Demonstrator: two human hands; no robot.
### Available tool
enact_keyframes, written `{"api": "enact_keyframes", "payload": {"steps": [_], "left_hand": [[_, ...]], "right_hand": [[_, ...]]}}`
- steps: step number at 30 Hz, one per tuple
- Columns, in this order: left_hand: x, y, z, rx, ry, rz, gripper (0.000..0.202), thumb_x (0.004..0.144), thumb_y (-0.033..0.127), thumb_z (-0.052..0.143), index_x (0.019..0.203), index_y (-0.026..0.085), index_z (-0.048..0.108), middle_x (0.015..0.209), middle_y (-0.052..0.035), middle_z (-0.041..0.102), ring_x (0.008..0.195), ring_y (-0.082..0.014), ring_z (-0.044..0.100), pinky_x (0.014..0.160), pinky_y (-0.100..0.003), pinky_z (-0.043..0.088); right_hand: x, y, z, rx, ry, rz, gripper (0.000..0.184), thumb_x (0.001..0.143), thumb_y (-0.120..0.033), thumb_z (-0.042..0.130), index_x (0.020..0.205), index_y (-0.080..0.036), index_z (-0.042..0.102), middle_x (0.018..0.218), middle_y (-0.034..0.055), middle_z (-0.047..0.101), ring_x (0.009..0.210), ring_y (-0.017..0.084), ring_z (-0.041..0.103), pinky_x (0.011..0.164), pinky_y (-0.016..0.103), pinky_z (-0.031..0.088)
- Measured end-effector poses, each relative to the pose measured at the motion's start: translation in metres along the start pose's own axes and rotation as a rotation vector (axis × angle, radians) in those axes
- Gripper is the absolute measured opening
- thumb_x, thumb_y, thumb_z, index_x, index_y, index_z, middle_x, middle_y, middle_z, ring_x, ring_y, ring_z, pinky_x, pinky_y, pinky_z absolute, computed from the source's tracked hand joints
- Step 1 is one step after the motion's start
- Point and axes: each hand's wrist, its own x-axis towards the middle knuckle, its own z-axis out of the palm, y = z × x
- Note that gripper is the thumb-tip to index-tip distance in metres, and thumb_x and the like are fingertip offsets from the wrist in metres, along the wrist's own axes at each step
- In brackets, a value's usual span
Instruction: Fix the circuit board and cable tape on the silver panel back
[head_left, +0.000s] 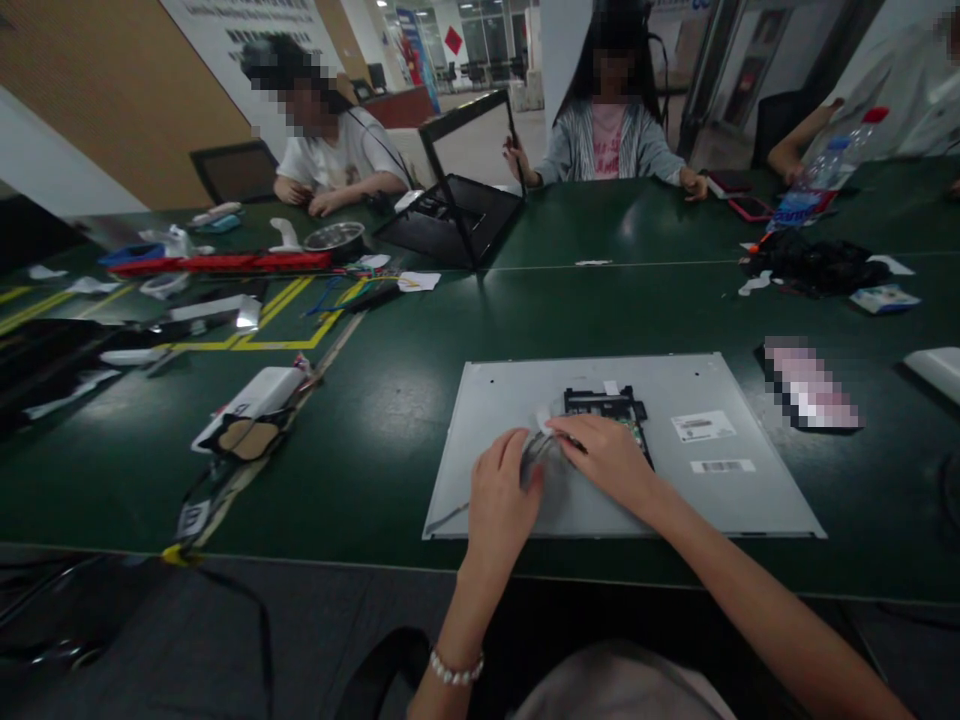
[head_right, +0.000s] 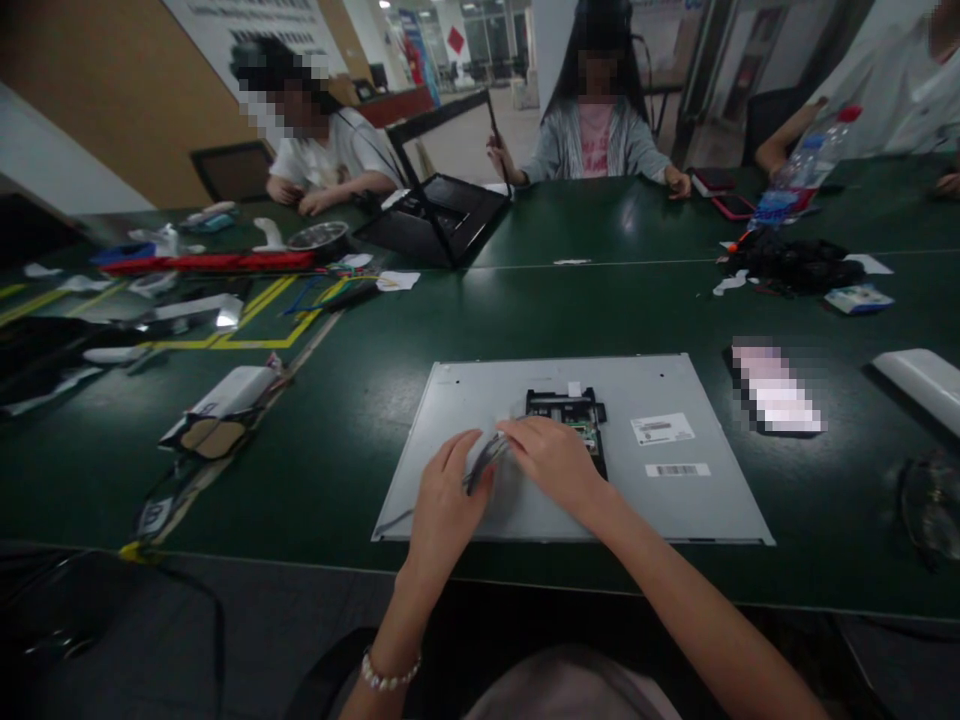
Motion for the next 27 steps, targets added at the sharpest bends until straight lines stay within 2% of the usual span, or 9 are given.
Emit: {"api": "enact_keyframes", "payload": {"steps": [4,8,12,16,19,23,27], "left_hand": [[-0.007,-0.012,0.001,-0.068,-0.038,-0.08,0.032,0.084,0.012,0.059,0.115,0.02,0.059,0.117,-0.0102,0.064,0.106,-0.0259,0.063,0.094,-0.043,0.051],[-0.006,-0.017,-0.002,-0.077,-0.039,-0.089,0.026,0.085,0.011,0.056,0.109,0.02,0.061,0.113,-0.0092,0.065,0.103,-0.0251,0.063,0.094,-0.043,0.051],[-0.007,-0.017,0.0,-0.079,-0.026,-0.084,0.028,0.086,0.012,0.057,0.112,0.021,0.061,0.115,-0.0094,0.065,0.106,-0.0253,0.063,0.095,-0.044,0.051],[-0.012,-0.015,0.002,-0.039,0.038,-0.029,0.03,0.091,0.016,0.054,0.12,0.02,0.058,0.127,-0.0126,0.06,0.116,-0.0259,0.059,0.099,-0.045,0.049],[-0.015,-0.011,0.004,-0.006,0.062,0.057,0.028,0.094,0.014,0.049,0.12,0.018,0.058,0.128,-0.0126,0.061,0.12,-0.0253,0.057,0.102,-0.045,0.047],[-0.015,-0.008,0.008,0.042,0.033,0.136,0.028,0.094,0.01,0.045,0.116,0.017,0.061,0.127,-0.0117,0.064,0.123,-0.0261,0.056,0.104,-0.047,0.045],[-0.014,-0.009,0.014,0.063,-0.018,0.136,0.029,0.094,0.009,0.044,0.115,0.016,0.062,0.126,-0.0119,0.066,0.123,-0.0262,0.058,0.103,-0.049,0.044]], "right_hand": [[-0.003,-0.001,-0.003,0.001,0.034,-0.061,0.024,0.095,-0.014,0.05,0.105,-0.02,0.071,0.109,0.0087,0.073,0.103,0.021,0.067,0.096,0.038,0.052],[-0.005,-0.005,0.0,-0.06,-0.003,-0.233,0.023,0.094,-0.012,0.051,0.104,-0.019,0.07,0.109,0.0082,0.073,0.105,0.021,0.066,0.096,0.038,0.052],[-0.007,-0.008,0.005,-0.127,-0.044,-0.367,0.021,0.094,-0.011,0.052,0.101,-0.017,0.07,0.104,0.008,0.074,0.108,0.021,0.065,0.095,0.037,0.051],[-0.008,-0.007,0.007,-0.126,-0.055,-0.38,0.018,0.093,-0.011,0.054,0.098,-0.017,0.07,0.103,0.0083,0.075,0.107,0.022,0.065,0.094,0.038,0.05],[-0.009,-0.007,0.007,-0.127,-0.065,-0.368,0.018,0.093,-0.01,0.053,0.096,-0.016,0.07,0.103,0.009,0.074,0.107,0.021,0.065,0.094,0.038,0.05],[-0.01,-0.007,0.007,-0.142,-0.092,-0.363,0.017,0.092,-0.01,0.054,0.094,-0.015,0.07,0.1,0.0092,0.074,0.104,0.022,0.065,0.095,0.038,0.049],[-0.011,-0.007,0.006,-0.159,-0.117,-0.359,0.016,0.091,-0.011,0.055,0.092,-0.015,0.07,0.1,0.0094,0.074,0.104,0.022,0.064,0.096,0.039,0.048]]}}
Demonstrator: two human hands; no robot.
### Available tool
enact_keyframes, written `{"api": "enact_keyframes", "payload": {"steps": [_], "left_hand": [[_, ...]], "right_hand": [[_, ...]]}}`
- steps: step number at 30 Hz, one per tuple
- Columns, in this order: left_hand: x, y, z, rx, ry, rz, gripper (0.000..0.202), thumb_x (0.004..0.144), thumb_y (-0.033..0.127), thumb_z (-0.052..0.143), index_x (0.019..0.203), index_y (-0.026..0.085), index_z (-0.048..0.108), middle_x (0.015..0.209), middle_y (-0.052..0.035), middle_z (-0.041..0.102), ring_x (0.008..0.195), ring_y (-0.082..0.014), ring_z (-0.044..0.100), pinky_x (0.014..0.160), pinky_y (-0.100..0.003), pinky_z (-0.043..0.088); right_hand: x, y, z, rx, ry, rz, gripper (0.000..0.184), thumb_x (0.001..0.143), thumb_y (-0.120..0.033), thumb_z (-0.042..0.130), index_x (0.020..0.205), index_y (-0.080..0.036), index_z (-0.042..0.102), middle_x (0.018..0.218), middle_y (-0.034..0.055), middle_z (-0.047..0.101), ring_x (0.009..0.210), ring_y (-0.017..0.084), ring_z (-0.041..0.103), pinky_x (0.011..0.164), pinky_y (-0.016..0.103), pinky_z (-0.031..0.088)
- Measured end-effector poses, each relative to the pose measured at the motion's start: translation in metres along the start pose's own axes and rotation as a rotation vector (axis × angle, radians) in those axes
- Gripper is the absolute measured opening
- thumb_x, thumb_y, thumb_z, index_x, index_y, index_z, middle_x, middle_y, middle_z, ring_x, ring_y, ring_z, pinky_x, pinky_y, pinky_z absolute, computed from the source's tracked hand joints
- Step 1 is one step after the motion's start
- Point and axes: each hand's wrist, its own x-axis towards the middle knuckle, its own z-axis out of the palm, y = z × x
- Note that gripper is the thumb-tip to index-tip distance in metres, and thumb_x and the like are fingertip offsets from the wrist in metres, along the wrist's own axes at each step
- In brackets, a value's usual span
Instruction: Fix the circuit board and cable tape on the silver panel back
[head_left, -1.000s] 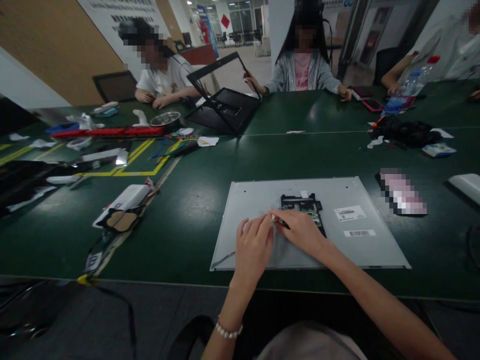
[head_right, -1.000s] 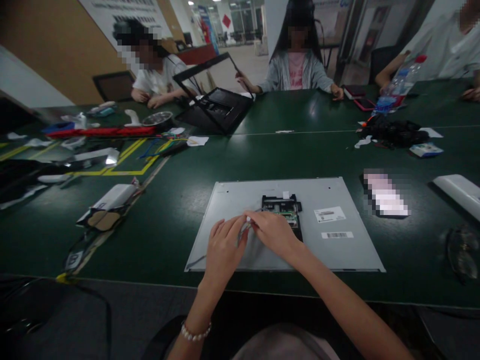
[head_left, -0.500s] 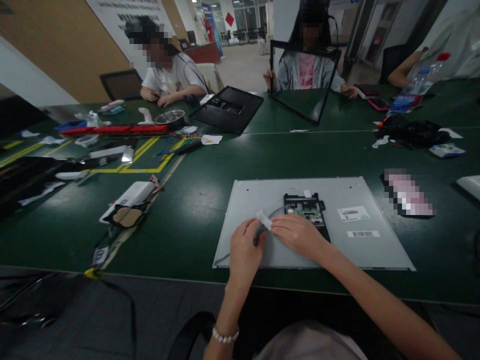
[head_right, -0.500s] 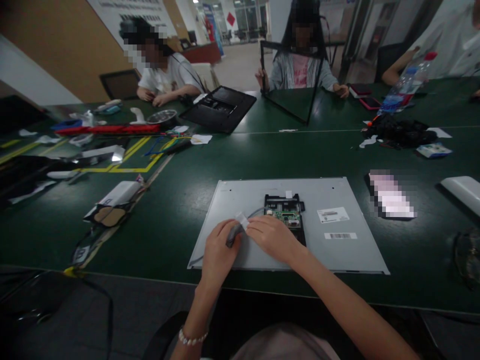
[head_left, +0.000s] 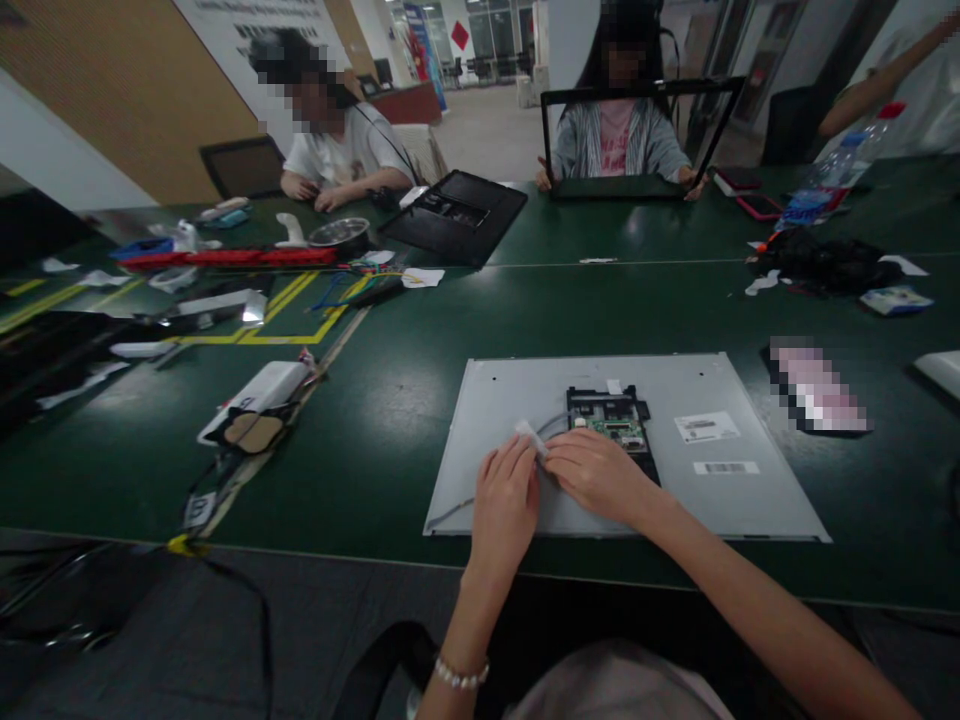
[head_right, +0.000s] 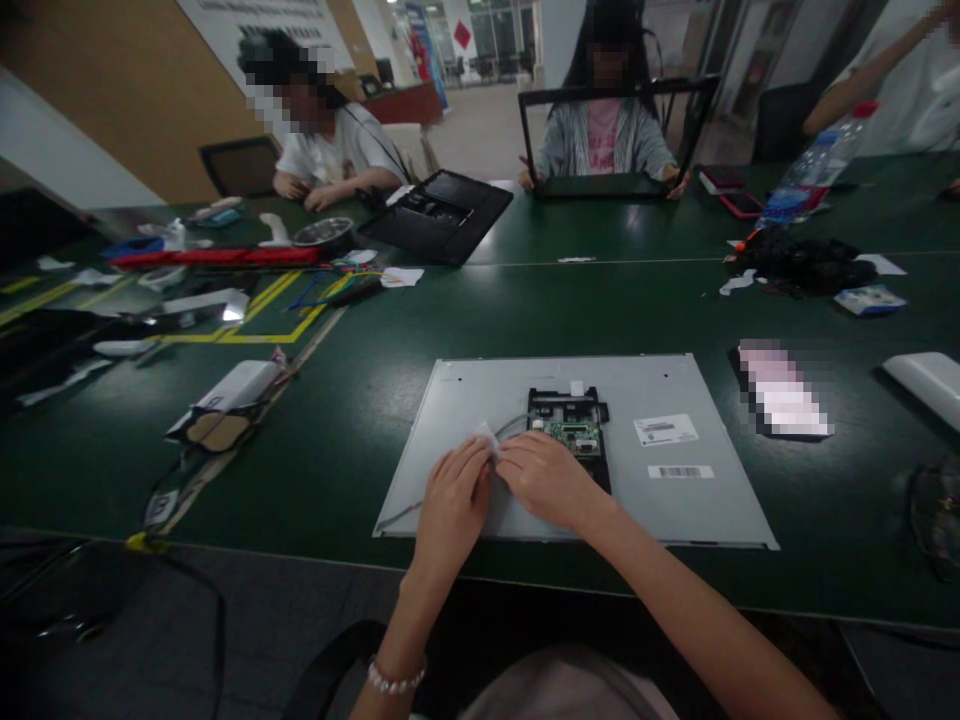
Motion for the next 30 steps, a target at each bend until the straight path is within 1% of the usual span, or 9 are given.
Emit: {"api": "enact_keyframes", "payload": {"steps": [6,8,10,12,15,17,20,24,30], "left_hand": [[0.0,0.002,0.005,0.015,-0.034,-0.025,0.032,0.093,0.007,0.042,0.119,0.014,0.059,0.126,-0.0131,0.066,0.117,-0.0255,0.061,0.103,-0.047,0.045],[0.002,0.004,0.005,0.022,-0.037,-0.048,0.029,0.094,0.008,0.043,0.117,0.014,0.06,0.124,-0.0134,0.067,0.114,-0.0257,0.063,0.102,-0.046,0.046],[0.005,0.007,0.005,0.033,-0.044,-0.075,0.027,0.094,0.009,0.045,0.115,0.013,0.06,0.121,-0.0135,0.068,0.112,-0.0261,0.064,0.101,-0.046,0.047],[0.007,0.009,0.005,0.04,-0.054,-0.101,0.027,0.093,0.009,0.046,0.116,0.012,0.06,0.12,-0.0139,0.068,0.11,-0.0264,0.064,0.098,-0.045,0.049],[0.011,0.012,0.004,0.036,-0.069,-0.137,0.029,0.093,0.01,0.048,0.12,0.011,0.058,0.121,-0.0154,0.067,0.109,-0.0268,0.064,0.096,-0.043,0.051],[0.013,0.013,0.003,0.03,-0.078,-0.161,0.029,0.093,0.012,0.05,0.122,0.01,0.058,0.121,-0.0161,0.067,0.108,-0.027,0.064,0.095,-0.042,0.051],[0.016,0.015,0.0,0.014,-0.1,-0.194,0.03,0.093,0.013,0.051,0.123,0.011,0.057,0.121,-0.0158,0.067,0.108,-0.0269,0.065,0.095,-0.041,0.051],[0.019,0.016,0.0,0.012,-0.12,-0.241,0.031,0.091,0.013,0.054,0.122,0.012,0.057,0.116,-0.015,0.069,0.103,-0.0274,0.066,0.091,-0.041,0.052],[0.022,0.014,0.004,0.002,-0.104,-0.264,0.032,0.091,0.015,0.055,0.123,0.012,0.057,0.116,-0.0146,0.069,0.108,-0.0273,0.065,0.093,-0.04,0.051]], "right_hand": [[0.002,0.0,0.0,-0.012,-0.109,0.018,0.016,0.09,-0.012,0.056,0.094,-0.015,0.071,0.106,0.0112,0.073,0.105,0.021,0.064,0.101,0.04,0.046],[0.001,-0.004,-0.001,-0.031,-0.15,0.018,0.018,0.091,-0.011,0.053,0.096,-0.013,0.071,0.109,0.0117,0.073,0.107,0.02,0.064,0.107,0.04,0.042],[-0.002,-0.013,-0.002,-0.062,-0.179,0.04,0.023,0.093,-0.012,0.05,0.104,-0.01,0.07,0.114,0.0129,0.071,0.112,0.021,0.062,0.114,0.042,0.035],[-0.007,-0.025,-0.004,-0.092,-0.194,0.09,0.03,0.094,-0.019,0.05,0.117,-0.006,0.066,0.122,0.0155,0.068,0.12,0.023,0.058,0.118,0.044,0.027],[-0.018,-0.044,-0.007,-0.099,-0.211,0.175,0.055,0.092,-0.037,0.055,0.134,-0.001,0.054,0.137,0.0193,0.058,0.135,0.028,0.045,0.122,0.048,0.019],[-0.024,-0.055,-0.009,-0.087,-0.231,0.218,0.069,0.09,-0.048,0.056,0.139,0.0,0.048,0.144,0.0204,0.051,0.141,0.029,0.036,0.122,0.05,0.014],[-0.029,-0.066,-0.011,-0.089,-0.251,0.273,0.079,0.089,-0.056,0.054,0.142,0.001,0.043,0.15,0.0216,0.042,0.146,0.03,0.027,0.122,0.053,0.01],[-0.033,-0.074,-0.009,-0.101,-0.254,0.322,0.08,0.091,-0.057,0.05,0.146,0.0,0.038,0.153,0.0211,0.037,0.146,0.03,0.025,0.121,0.058,0.005],[-0.037,-0.081,-0.006,-0.117,-0.249,0.362,0.072,0.094,-0.051,0.049,0.146,-0.002,0.039,0.154,0.0194,0.036,0.146,0.029,0.026,0.121,0.059,0.006]]}}
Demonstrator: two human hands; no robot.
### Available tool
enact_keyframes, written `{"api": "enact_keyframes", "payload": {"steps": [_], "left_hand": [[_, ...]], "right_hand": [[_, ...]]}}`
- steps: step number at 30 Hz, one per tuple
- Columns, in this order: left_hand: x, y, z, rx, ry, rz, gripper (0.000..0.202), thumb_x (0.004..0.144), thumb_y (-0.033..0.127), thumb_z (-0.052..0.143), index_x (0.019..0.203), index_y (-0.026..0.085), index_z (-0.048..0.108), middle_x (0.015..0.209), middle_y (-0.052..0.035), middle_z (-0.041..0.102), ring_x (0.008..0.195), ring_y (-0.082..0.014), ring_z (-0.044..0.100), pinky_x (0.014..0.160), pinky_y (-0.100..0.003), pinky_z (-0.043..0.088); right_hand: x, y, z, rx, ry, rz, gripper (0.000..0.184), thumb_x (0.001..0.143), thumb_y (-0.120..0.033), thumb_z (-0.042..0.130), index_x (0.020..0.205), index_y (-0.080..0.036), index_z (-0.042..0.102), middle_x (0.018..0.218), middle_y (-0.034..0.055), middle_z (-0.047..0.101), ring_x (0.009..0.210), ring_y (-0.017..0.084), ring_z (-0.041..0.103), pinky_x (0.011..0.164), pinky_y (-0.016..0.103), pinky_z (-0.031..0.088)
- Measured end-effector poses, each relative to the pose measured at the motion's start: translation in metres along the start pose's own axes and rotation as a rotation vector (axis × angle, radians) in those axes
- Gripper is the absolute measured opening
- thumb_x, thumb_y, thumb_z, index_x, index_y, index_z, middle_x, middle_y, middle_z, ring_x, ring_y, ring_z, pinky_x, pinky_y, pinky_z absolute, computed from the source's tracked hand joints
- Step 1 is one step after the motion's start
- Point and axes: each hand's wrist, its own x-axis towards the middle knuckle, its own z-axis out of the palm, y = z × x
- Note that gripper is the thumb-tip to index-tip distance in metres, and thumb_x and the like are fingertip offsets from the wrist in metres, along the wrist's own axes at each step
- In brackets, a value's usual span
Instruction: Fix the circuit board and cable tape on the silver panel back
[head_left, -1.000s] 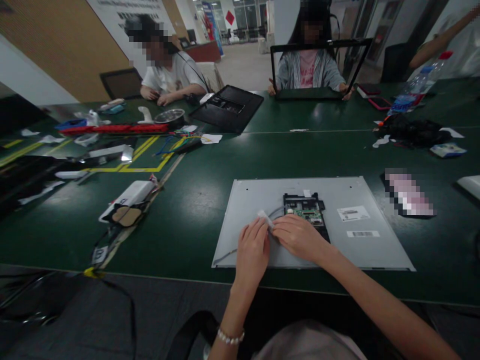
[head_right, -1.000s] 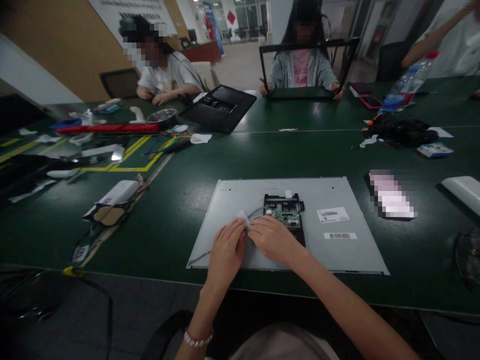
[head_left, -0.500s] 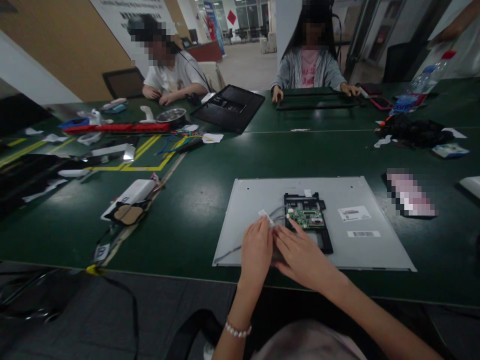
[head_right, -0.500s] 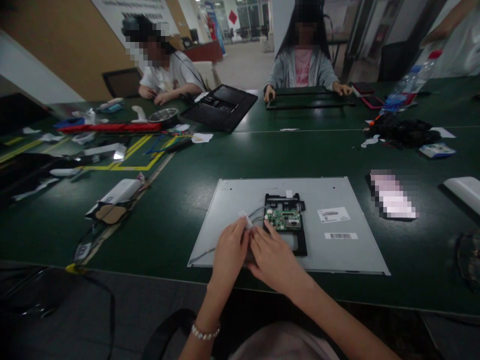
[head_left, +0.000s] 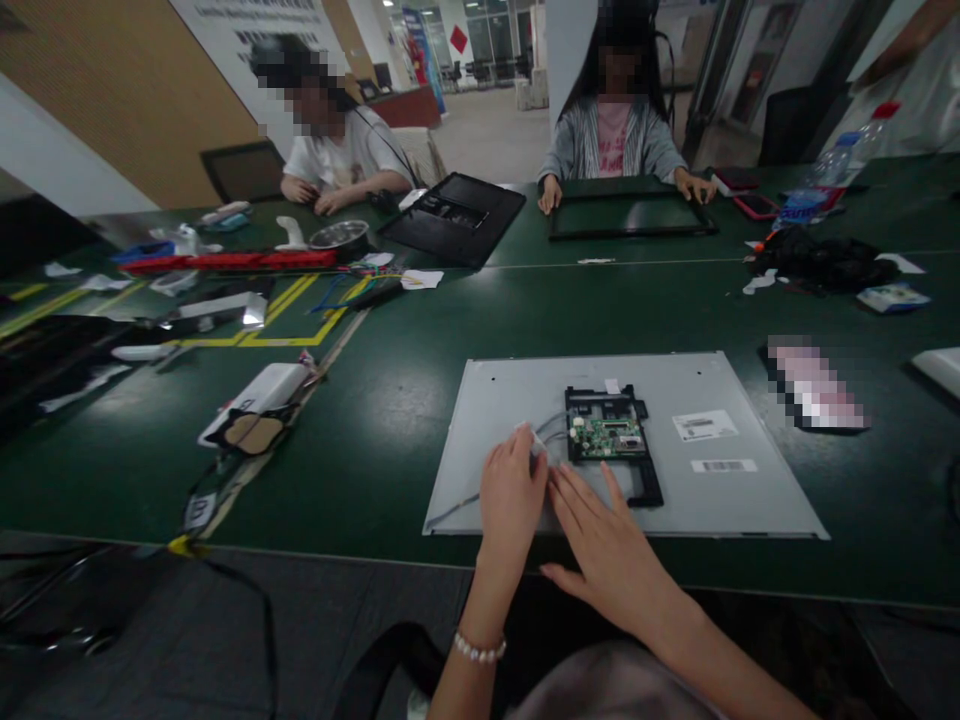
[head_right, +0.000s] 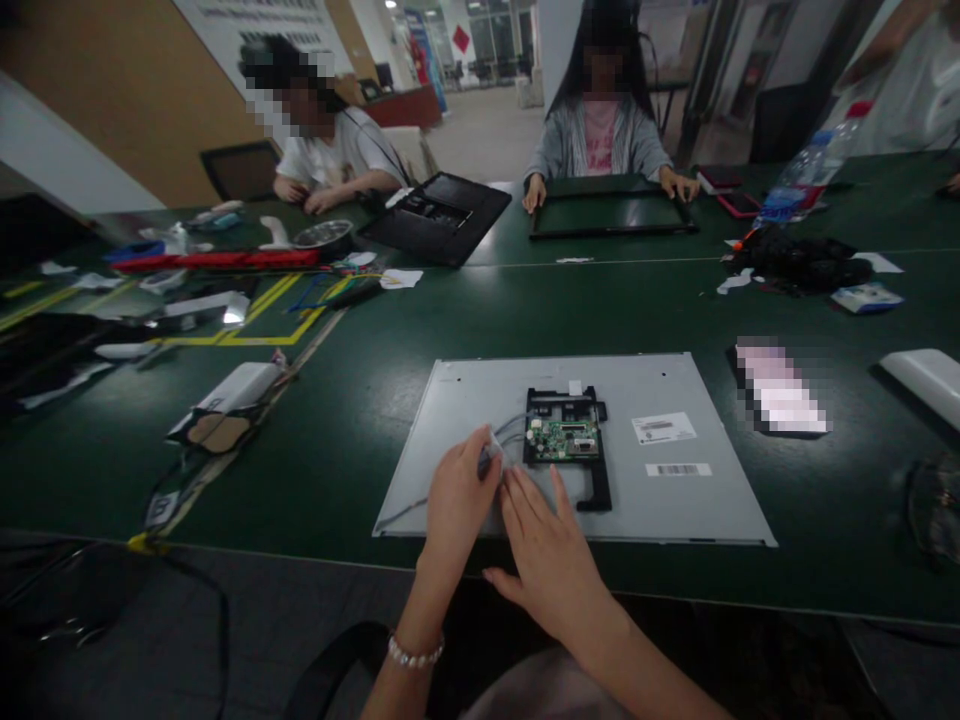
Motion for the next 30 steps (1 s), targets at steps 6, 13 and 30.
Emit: {"api": "enact_keyframes", "payload": {"steps": [6,13,30], "left_hand": [[0.0,0.0,0.002,0.011,0.021,-0.004,0.032,0.092,0.017,0.054,0.123,0.012,0.057,0.116,-0.0153,0.069,0.111,-0.0272,0.064,0.095,-0.042,0.05],[-0.003,-0.002,0.005,0.027,0.086,0.059,0.038,0.089,0.024,0.059,0.126,0.014,0.054,0.12,-0.0163,0.068,0.111,-0.0295,0.064,0.097,-0.047,0.048],[-0.009,-0.001,0.005,-0.258,0.294,0.041,0.039,0.093,0.022,0.054,0.131,0.017,0.048,0.136,-0.0172,0.051,0.128,-0.0282,0.05,0.106,-0.051,0.043]], "right_hand": [[0.002,0.0,0.0,0.023,0.012,0.024,0.069,0.092,-0.047,0.055,0.146,-0.007,0.041,0.152,0.0173,0.04,0.145,0.028,0.03,0.121,0.056,0.013],[-0.011,0.008,-0.019,0.171,-0.066,-0.004,0.06,0.096,-0.037,0.048,0.151,-0.017,0.034,0.157,0.007,0.035,0.146,0.025,0.028,0.119,0.058,0.021],[-0.123,0.192,-0.034,0.424,0.452,0.953,0.057,0.088,-0.054,0.051,0.134,-0.022,0.056,0.14,0.0111,0.057,0.121,0.031,0.059,0.106,0.049,0.044]]}}
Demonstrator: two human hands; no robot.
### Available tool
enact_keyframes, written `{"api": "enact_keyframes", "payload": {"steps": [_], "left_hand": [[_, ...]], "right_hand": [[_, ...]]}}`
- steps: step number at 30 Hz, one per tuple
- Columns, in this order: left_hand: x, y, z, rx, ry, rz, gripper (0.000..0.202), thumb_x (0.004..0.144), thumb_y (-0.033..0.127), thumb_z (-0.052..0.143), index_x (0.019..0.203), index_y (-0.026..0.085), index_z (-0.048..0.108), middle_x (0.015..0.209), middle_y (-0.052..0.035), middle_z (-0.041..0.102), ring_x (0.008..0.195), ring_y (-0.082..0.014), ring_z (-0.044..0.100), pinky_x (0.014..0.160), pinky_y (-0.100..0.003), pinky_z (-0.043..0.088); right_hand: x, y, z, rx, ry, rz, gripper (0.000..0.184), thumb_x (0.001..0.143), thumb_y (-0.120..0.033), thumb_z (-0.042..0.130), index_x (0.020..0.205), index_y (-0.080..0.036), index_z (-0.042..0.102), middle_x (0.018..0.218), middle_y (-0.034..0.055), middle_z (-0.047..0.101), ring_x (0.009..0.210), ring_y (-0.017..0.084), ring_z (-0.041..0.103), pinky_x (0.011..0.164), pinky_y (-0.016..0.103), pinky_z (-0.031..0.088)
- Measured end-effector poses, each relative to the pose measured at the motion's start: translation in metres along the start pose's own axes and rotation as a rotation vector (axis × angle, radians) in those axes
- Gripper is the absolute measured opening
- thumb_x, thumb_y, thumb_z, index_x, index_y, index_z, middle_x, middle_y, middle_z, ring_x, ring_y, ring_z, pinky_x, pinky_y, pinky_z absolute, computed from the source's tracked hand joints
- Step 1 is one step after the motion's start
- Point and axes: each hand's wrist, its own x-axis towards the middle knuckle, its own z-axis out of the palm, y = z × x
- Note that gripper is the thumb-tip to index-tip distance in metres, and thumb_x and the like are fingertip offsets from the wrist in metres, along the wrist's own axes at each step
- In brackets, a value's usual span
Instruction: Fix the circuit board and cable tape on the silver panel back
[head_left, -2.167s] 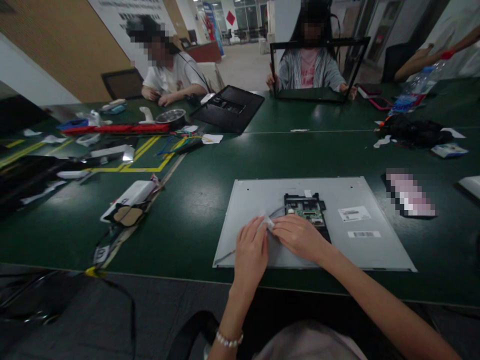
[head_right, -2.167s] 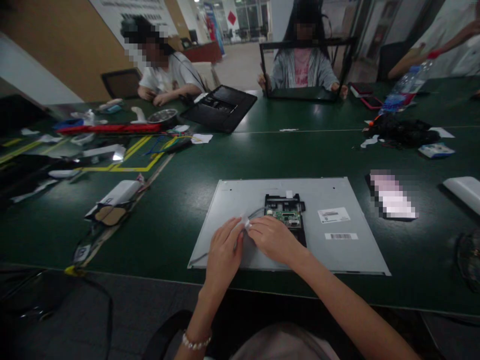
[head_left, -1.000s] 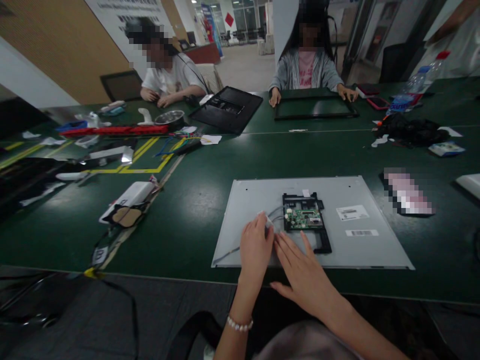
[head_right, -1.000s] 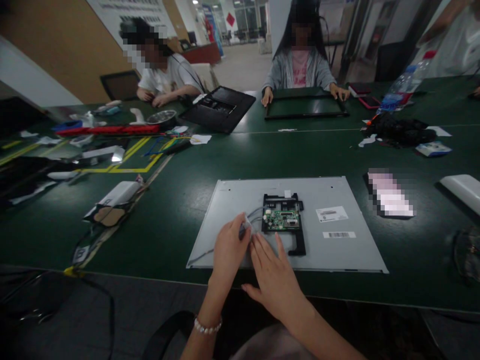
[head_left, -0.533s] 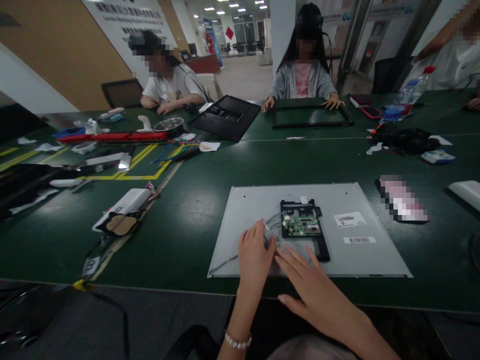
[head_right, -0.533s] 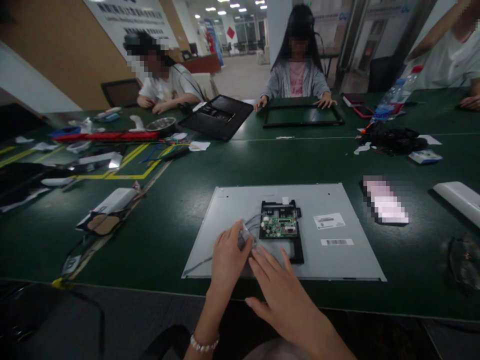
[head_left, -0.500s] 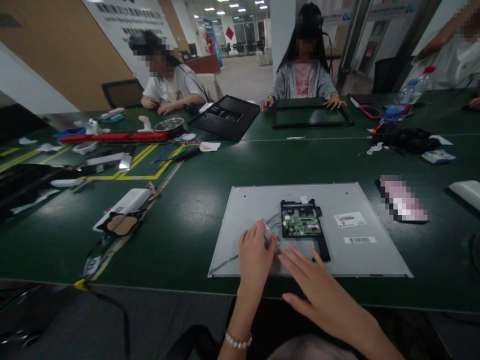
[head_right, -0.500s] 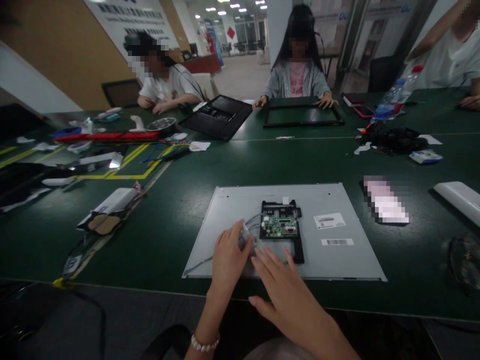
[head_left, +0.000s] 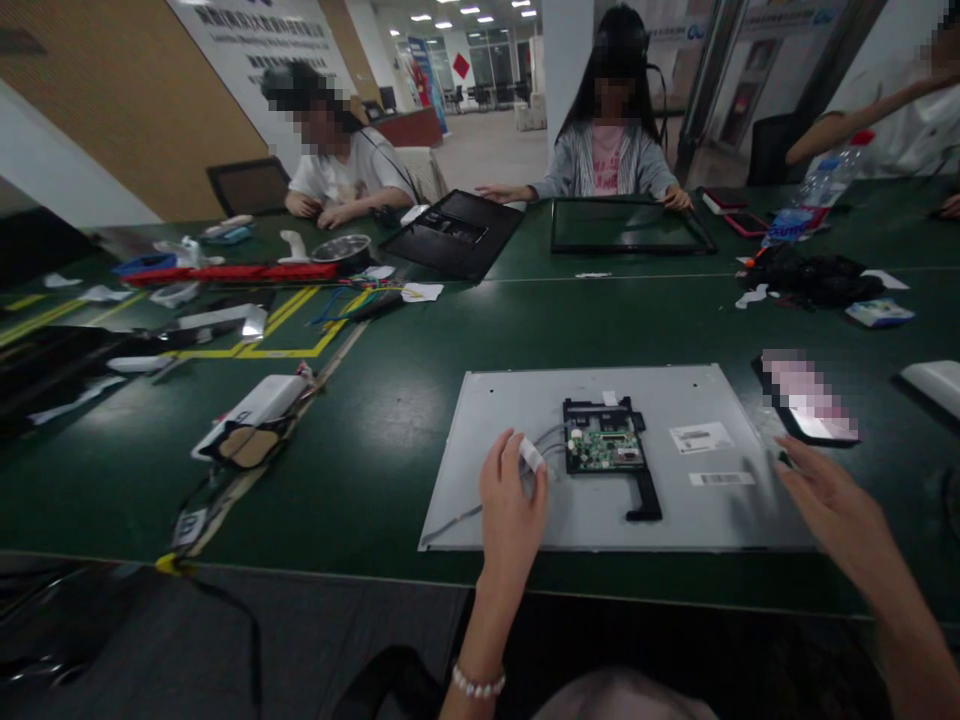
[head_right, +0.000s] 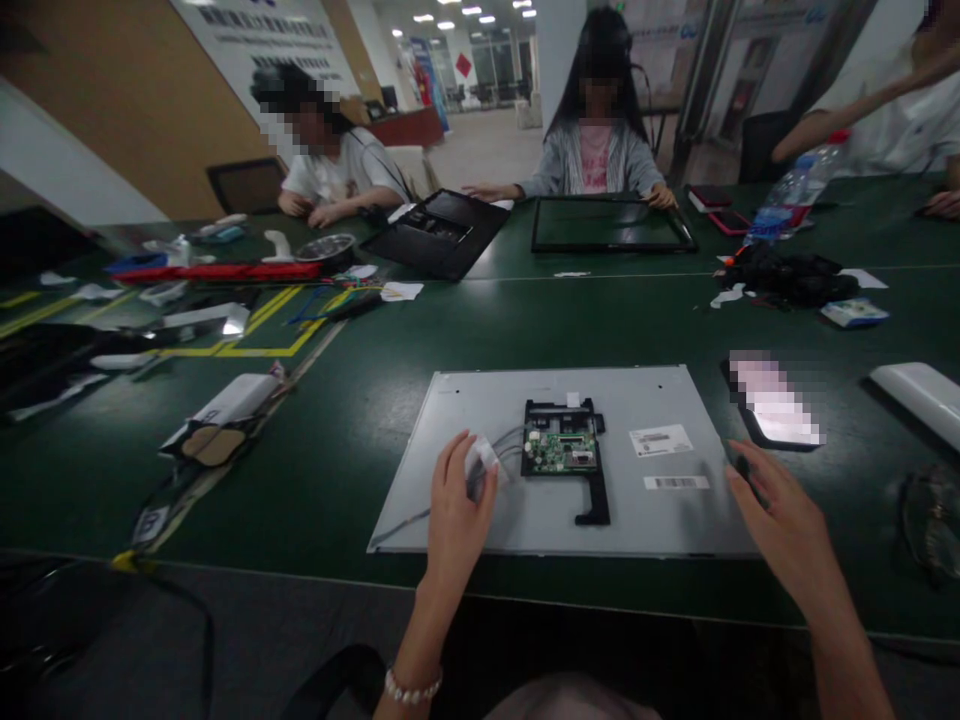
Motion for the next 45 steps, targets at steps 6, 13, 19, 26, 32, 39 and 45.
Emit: {"api": "enact_keyframes", "payload": {"steps": [6,13,19,26,32,39,45], "left_hand": [[0.0,0.006,-0.008,-0.029,0.152,0.032,0.041,0.094,0.021,0.053,0.134,0.018,0.045,0.137,-0.0175,0.049,0.133,-0.0272,0.046,0.11,-0.049,0.04],[-0.006,0.008,-0.01,0.055,0.297,0.05,0.044,0.094,0.02,0.052,0.137,0.019,0.042,0.129,-0.0158,0.057,0.132,-0.0271,0.048,0.114,-0.056,0.028],[-0.011,0.008,-0.011,0.059,0.334,0.024,0.04,0.093,0.019,0.052,0.132,0.019,0.044,0.122,-0.014,0.062,0.125,-0.0249,0.054,0.116,-0.056,0.024],[-0.013,0.006,-0.013,0.062,0.352,0.039,0.039,0.092,0.021,0.051,0.131,0.02,0.043,0.117,-0.0121,0.063,0.12,-0.0249,0.056,0.115,-0.056,0.026],[-0.012,0.008,-0.015,0.018,0.363,0.051,0.039,0.092,0.018,0.05,0.131,0.02,0.045,0.116,-0.0112,0.064,0.122,-0.0244,0.056,0.115,-0.055,0.027],[-0.012,0.008,-0.016,0.007,0.372,0.075,0.036,0.092,0.014,0.05,0.127,0.02,0.047,0.114,-0.0104,0.064,0.121,-0.0234,0.056,0.114,-0.054,0.03],[-0.011,0.009,-0.015,-0.016,0.365,0.07,0.034,0.092,0.013,0.05,0.125,0.02,0.049,0.114,-0.0103,0.065,0.121,-0.0229,0.057,0.114,-0.053,0.031]], "right_hand": [[-0.003,-0.001,0.012,0.189,-0.02,0.071,0.058,0.085,-0.049,0.057,0.136,-0.022,0.055,0.134,0.0111,0.062,0.124,0.028,0.057,0.112,0.047,0.038],[-0.013,-0.018,0.022,0.223,-0.001,0.071,0.057,0.085,-0.051,0.056,0.133,-0.02,0.056,0.135,0.01,0.061,0.124,0.027,0.057,0.111,0.046,0.039],[-0.028,-0.037,0.045,-0.098,-0.083,-0.209,0.056,0.091,-0.049,0.048,0.138,-0.02,0.052,0.138,0.0119,0.058,0.125,0.031,0.055,0.106,0.052,0.042],[-0.057,-0.064,0.084,-0.474,-0.167,-0.546,0.063,0.088,-0.056,0.053,0.144,-0.03,0.047,0.158,0.0108,0.032,0.144,0.049,0.016,0.106,0.073,0.024],[-0.074,-0.09,0.106,-0.548,-0.103,-0.609,0.067,0.09,-0.057,0.05,0.149,-0.027,0.039,0.158,0.0171,0.028,0.142,0.054,0.017,0.099,0.081,0.022],[-0.076,-0.126,0.131,-0.515,-0.117,-0.617,0.065,0.088,-0.049,0.056,0.145,-0.02,0.044,0.157,0.0235,0.028,0.142,0.056,0.012,0.101,0.078,0.021],[-0.074,-0.148,0.149,-0.475,-0.139,-0.631,0.069,0.087,-0.05,0.06,0.145,-0.017,0.044,0.157,0.0254,0.026,0.142,0.056,0.009,0.102,0.077,0.022]]}}
